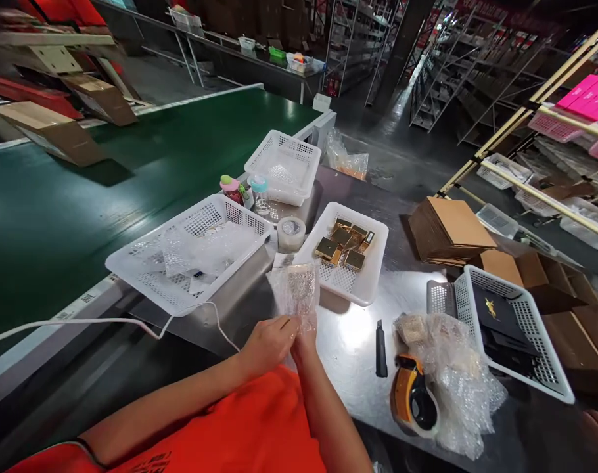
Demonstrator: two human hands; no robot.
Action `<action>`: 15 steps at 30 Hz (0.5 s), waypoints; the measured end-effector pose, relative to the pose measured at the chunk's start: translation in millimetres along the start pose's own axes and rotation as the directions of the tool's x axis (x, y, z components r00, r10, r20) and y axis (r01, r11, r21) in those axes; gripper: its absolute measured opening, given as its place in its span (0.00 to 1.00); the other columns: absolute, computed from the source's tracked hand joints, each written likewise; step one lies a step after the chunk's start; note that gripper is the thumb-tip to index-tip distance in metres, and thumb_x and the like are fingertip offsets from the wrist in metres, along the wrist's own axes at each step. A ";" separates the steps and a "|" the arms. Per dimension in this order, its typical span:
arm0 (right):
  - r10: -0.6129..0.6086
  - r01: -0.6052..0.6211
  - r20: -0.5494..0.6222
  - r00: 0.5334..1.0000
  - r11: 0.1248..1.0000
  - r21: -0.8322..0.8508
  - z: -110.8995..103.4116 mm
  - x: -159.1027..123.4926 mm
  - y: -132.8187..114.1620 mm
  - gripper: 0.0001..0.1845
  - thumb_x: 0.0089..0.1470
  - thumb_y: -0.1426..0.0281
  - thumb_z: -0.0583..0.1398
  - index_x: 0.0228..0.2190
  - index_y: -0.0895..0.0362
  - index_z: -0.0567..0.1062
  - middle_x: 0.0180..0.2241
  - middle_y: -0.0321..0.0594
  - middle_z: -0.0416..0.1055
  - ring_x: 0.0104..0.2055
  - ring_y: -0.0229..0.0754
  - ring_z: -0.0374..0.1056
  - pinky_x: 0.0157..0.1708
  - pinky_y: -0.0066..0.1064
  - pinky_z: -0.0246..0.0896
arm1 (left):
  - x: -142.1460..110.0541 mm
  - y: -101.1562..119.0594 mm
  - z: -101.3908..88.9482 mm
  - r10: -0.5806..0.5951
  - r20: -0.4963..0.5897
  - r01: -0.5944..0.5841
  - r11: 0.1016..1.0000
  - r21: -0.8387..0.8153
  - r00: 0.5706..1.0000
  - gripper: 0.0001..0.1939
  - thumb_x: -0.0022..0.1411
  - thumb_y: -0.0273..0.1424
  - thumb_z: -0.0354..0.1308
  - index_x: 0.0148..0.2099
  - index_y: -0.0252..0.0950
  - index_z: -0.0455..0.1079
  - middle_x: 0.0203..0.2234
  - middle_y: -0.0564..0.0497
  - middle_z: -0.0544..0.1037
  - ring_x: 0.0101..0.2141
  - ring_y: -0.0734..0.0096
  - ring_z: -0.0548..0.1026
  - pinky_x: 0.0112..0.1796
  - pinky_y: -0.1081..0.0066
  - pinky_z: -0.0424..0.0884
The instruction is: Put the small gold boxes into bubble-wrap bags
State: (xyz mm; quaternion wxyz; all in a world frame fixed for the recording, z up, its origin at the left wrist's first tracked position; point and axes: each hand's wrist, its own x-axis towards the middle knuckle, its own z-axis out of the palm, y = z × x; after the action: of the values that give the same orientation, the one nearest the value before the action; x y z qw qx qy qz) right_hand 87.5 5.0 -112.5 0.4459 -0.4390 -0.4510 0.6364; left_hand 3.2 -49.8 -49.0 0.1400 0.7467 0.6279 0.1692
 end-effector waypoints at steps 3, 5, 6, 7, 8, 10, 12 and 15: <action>0.052 -0.047 0.089 0.995 0.997 -0.060 3.2 -24.4 -12.2 0.10 0.44 0.60 0.62 0.24 0.53 0.70 0.19 0.31 0.65 0.24 0.39 0.62 0.29 0.33 0.65 | 2.8 -18.4 -7.2 -0.185 -0.042 0.181 0.980 -0.087 0.982 0.13 0.63 0.24 0.45 0.44 0.35 0.69 0.37 0.44 0.79 0.37 0.62 0.77 0.36 0.68 0.69; 0.046 0.010 0.274 0.961 0.980 -0.199 4.4 -44.8 -29.1 0.08 0.45 0.64 0.63 0.29 0.53 0.74 0.23 0.33 0.70 0.27 0.40 0.65 0.33 0.34 0.66 | 6.8 -35.1 -11.8 -0.326 -0.049 0.312 0.931 -0.188 0.944 0.13 0.62 0.26 0.45 0.43 0.35 0.69 0.33 0.46 0.79 0.34 0.63 0.76 0.34 0.68 0.68; 0.024 0.076 0.350 0.936 0.960 -0.269 3.6 -53.8 -38.7 0.07 0.48 0.65 0.62 0.31 0.53 0.76 0.26 0.35 0.73 0.30 0.40 0.67 0.37 0.35 0.66 | 8.2 -42.8 -13.2 -0.367 -0.032 0.348 0.903 -0.251 0.930 0.12 0.61 0.27 0.45 0.41 0.35 0.69 0.30 0.48 0.78 0.31 0.64 0.76 0.33 0.69 0.67; -0.018 0.145 0.364 0.931 0.935 -0.325 1.1 -61.0 -48.0 0.08 0.51 0.65 0.60 0.34 0.52 0.76 0.31 0.37 0.75 0.34 0.41 0.69 0.42 0.36 0.66 | 8.7 -49.2 -14.1 -0.388 -0.017 0.364 0.878 -0.311 0.922 0.11 0.60 0.29 0.46 0.39 0.36 0.68 0.26 0.50 0.77 0.29 0.65 0.75 0.31 0.70 0.66; -0.076 0.190 0.302 0.950 0.910 -0.369 -3.1 -66.1 -56.0 0.09 0.53 0.64 0.59 0.36 0.52 0.76 0.36 0.39 0.75 0.39 0.43 0.70 0.47 0.38 0.64 | 8.1 -53.8 -14.4 -0.403 -0.012 0.372 0.854 -0.364 0.915 0.10 0.59 0.30 0.46 0.37 0.37 0.68 0.24 0.51 0.76 0.27 0.66 0.74 0.30 0.70 0.65; -0.120 0.093 -0.048 0.992 0.920 -0.382 -16.1 -69.7 -65.9 0.16 0.52 0.60 0.61 0.42 0.51 0.74 0.46 0.43 0.72 0.51 0.46 0.66 0.54 0.42 0.59 | 3.4 -56.7 -14.2 -0.415 -0.023 0.366 0.824 -0.434 0.909 0.10 0.58 0.34 0.46 0.35 0.38 0.67 0.22 0.53 0.74 0.25 0.67 0.73 0.28 0.71 0.65; 0.197 -0.261 -0.331 0.923 0.952 -0.161 -31.0 -67.4 -65.6 0.28 0.44 0.52 0.64 0.45 0.52 0.69 0.51 0.49 0.67 0.56 0.51 0.62 0.52 0.49 0.62 | -3.7 -50.6 -12.3 -0.397 -0.053 0.333 0.829 -0.450 0.916 0.12 0.59 0.36 0.45 0.36 0.38 0.68 0.21 0.54 0.74 0.24 0.67 0.73 0.27 0.71 0.65; 0.750 -0.727 0.035 0.660 0.626 0.283 -42.9 -61.9 -50.0 0.39 0.36 0.39 0.62 0.39 0.57 0.69 0.44 0.55 0.70 0.50 0.58 0.68 0.39 0.53 0.69 | -11.6 -28.3 -3.8 -0.250 -0.086 0.195 0.892 -0.408 0.964 0.15 0.62 0.36 0.44 0.40 0.36 0.69 0.26 0.50 0.77 0.27 0.65 0.75 0.31 0.70 0.68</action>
State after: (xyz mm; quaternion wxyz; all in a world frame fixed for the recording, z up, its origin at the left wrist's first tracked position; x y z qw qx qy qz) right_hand 150.7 -37.0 -63.5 0.2204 -0.5463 -0.1195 0.7992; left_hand -25.5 -56.4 -58.4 0.2632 0.6126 0.6702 0.3260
